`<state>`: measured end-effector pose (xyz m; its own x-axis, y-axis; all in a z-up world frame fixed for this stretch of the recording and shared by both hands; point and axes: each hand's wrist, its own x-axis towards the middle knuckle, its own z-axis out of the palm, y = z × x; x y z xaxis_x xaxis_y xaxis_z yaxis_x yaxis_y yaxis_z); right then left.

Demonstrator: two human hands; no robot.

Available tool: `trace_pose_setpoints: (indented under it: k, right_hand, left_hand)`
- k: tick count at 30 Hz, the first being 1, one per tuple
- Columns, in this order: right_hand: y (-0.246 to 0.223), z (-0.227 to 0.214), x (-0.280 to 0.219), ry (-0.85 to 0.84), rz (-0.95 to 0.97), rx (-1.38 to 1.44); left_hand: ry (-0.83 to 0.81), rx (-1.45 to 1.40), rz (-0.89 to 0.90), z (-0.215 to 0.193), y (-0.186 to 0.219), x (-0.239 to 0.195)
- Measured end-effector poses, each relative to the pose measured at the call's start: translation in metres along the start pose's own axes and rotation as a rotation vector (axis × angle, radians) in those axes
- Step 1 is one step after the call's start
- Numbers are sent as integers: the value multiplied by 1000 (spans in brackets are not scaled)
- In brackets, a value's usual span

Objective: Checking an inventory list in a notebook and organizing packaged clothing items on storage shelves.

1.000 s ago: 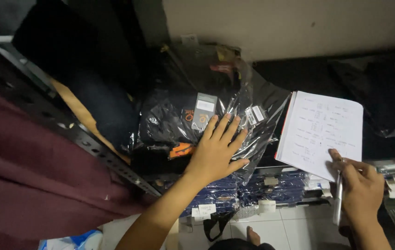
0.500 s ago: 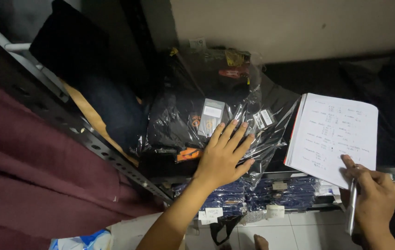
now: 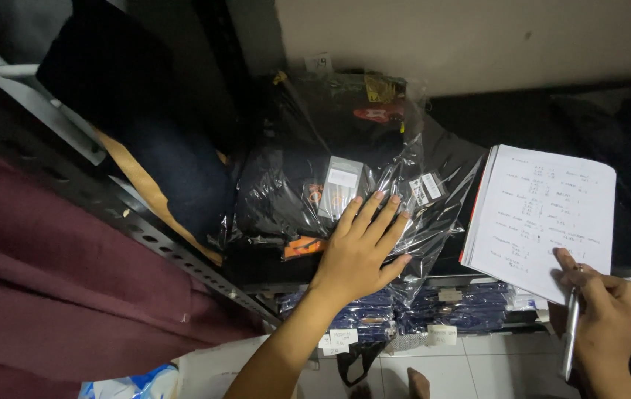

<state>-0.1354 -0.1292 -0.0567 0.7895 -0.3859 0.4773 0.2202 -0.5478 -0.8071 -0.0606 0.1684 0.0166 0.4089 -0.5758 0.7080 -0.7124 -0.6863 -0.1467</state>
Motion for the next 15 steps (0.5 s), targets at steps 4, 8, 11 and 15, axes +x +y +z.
trace_pose_setpoints:
  k: [4,8,11,15]
  right_hand:
    - [26,-7,2,22,-371,-515]
    - [52,-10,-4,52,-339,-718]
    - [44,-10,-3,50,-319,-717]
    - [54,-11,-1,85,-408,-677]
  left_hand:
    - [-2,-5,0,1,0,0]
    - [-30,-79,-26,0,3,0]
    - [-76,-117,-54,-4,7,1]
    - [-106,-104,-65,-5,10,1]
